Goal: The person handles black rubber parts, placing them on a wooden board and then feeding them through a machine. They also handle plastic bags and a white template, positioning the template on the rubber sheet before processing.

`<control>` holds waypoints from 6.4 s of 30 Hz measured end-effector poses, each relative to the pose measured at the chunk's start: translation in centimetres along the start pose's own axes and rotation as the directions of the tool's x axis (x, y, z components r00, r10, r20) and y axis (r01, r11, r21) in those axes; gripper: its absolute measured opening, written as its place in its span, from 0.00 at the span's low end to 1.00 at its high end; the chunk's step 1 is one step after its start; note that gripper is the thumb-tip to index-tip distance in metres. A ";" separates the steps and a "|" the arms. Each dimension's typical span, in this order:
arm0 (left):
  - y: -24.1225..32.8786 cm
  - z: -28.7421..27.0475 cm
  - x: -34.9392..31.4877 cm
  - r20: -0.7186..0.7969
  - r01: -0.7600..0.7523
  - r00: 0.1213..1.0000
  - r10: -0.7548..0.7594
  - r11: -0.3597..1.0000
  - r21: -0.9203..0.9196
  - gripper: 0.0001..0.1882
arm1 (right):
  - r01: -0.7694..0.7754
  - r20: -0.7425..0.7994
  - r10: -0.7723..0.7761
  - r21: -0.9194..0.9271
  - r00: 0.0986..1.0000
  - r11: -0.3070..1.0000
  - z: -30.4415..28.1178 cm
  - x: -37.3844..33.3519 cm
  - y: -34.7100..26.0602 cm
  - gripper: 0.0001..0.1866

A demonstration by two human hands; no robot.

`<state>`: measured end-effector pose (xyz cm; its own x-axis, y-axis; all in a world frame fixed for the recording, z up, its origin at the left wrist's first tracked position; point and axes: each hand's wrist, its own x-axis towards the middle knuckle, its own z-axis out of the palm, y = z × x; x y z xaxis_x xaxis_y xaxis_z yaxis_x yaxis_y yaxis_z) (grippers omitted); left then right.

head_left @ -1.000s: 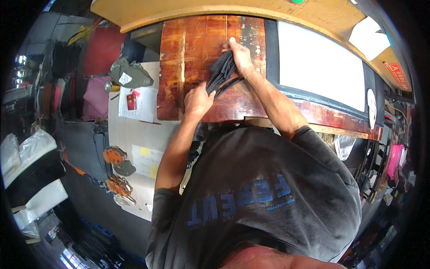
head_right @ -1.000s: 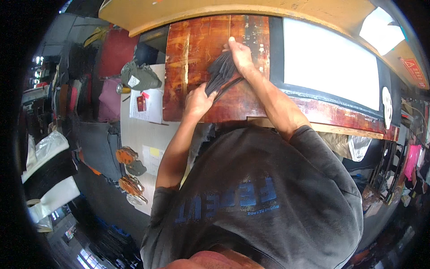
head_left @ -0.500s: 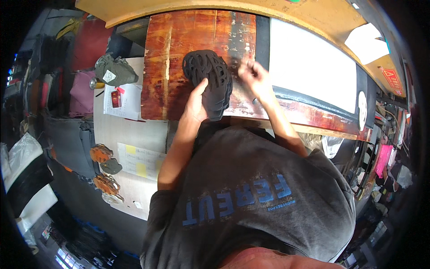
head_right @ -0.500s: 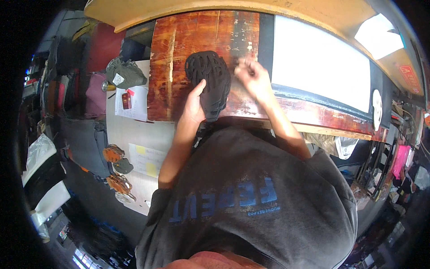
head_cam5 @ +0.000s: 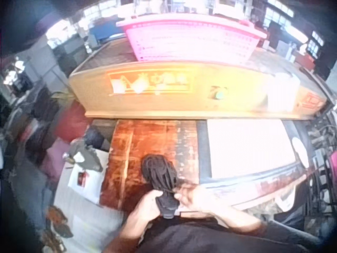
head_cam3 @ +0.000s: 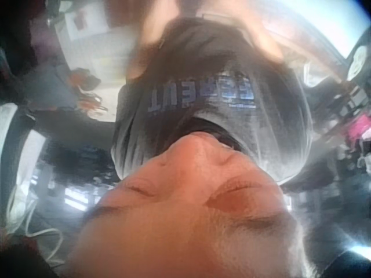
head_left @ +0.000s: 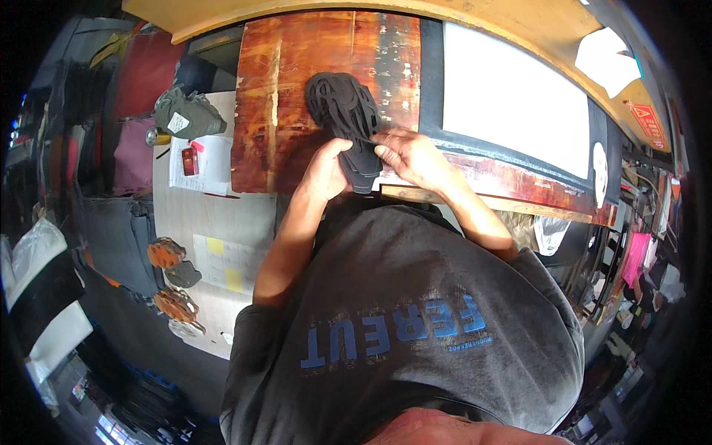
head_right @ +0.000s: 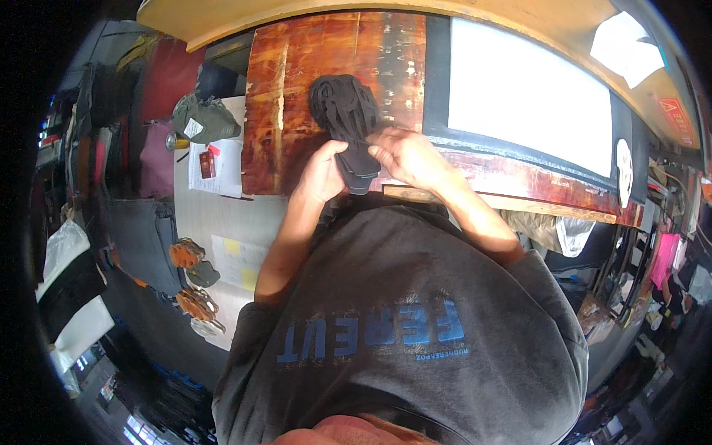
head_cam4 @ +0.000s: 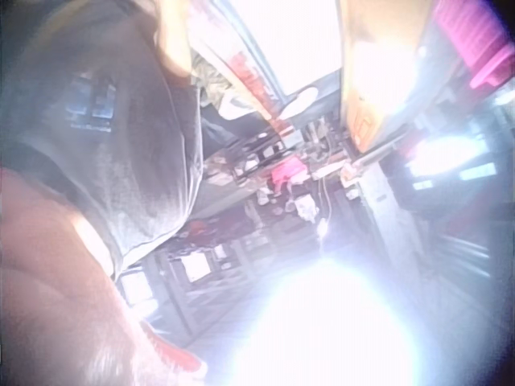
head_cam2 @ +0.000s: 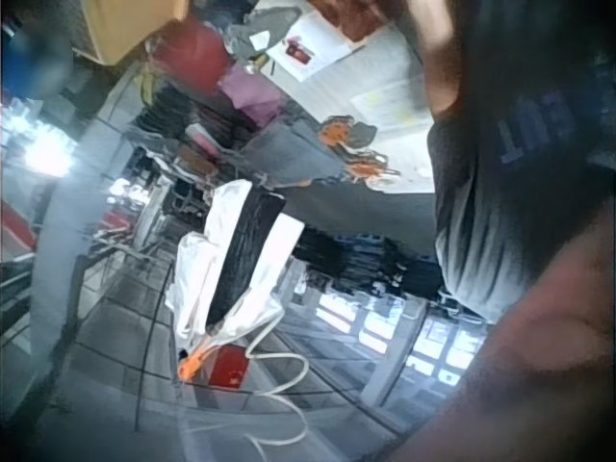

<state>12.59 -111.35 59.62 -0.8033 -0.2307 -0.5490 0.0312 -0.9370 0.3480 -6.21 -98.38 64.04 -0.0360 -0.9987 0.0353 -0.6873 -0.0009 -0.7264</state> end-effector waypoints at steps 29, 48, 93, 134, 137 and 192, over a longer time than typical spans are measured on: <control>-0.8 0.0 -1.8 0.006 -0.262 0.965 0.262 0.962 0.080 0.19 | 0.110 0.087 -0.111 0.020 0.990 0.994 -1.7 4.3 -1.4 0.22; -0.4 -0.5 -1.4 -0.059 -0.244 0.965 0.254 0.960 0.140 0.18 | 0.063 0.191 -0.069 0.038 0.979 0.997 -2.6 3.6 -1.3 0.31; -0.7 -2.0 -0.3 0.180 -0.339 0.933 0.311 0.928 0.152 0.18 | -0.271 0.073 0.278 0.554 0.958 0.787 -1.2 3.0 1.8 0.24; -0.3 -2.5 -1.2 -0.141 -0.185 0.966 0.215 0.962 0.199 0.19 | -0.559 0.239 0.624 0.735 0.744 0.385 2.8 2.0 3.1 0.24; 0.2 -1.8 -3.4 0.022 -0.214 0.977 0.213 0.958 0.190 0.21 | -0.403 0.427 0.457 0.902 0.780 -0.155 4.0 1.8 3.6 0.35; 2.6 -3.4 -5.1 0.404 -0.075 0.623 0.670 -0.463 0.883 0.34 | 0.203 -0.149 0.323 0.969 0.935 -0.141 7.3 6.8 6.5 0.27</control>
<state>18.82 -113.47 60.78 -0.7197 -0.6653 0.1987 -0.4793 0.6830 0.5512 -5.64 -105.53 54.50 -0.3633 -0.9264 -0.0992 0.7928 -0.2515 -0.5551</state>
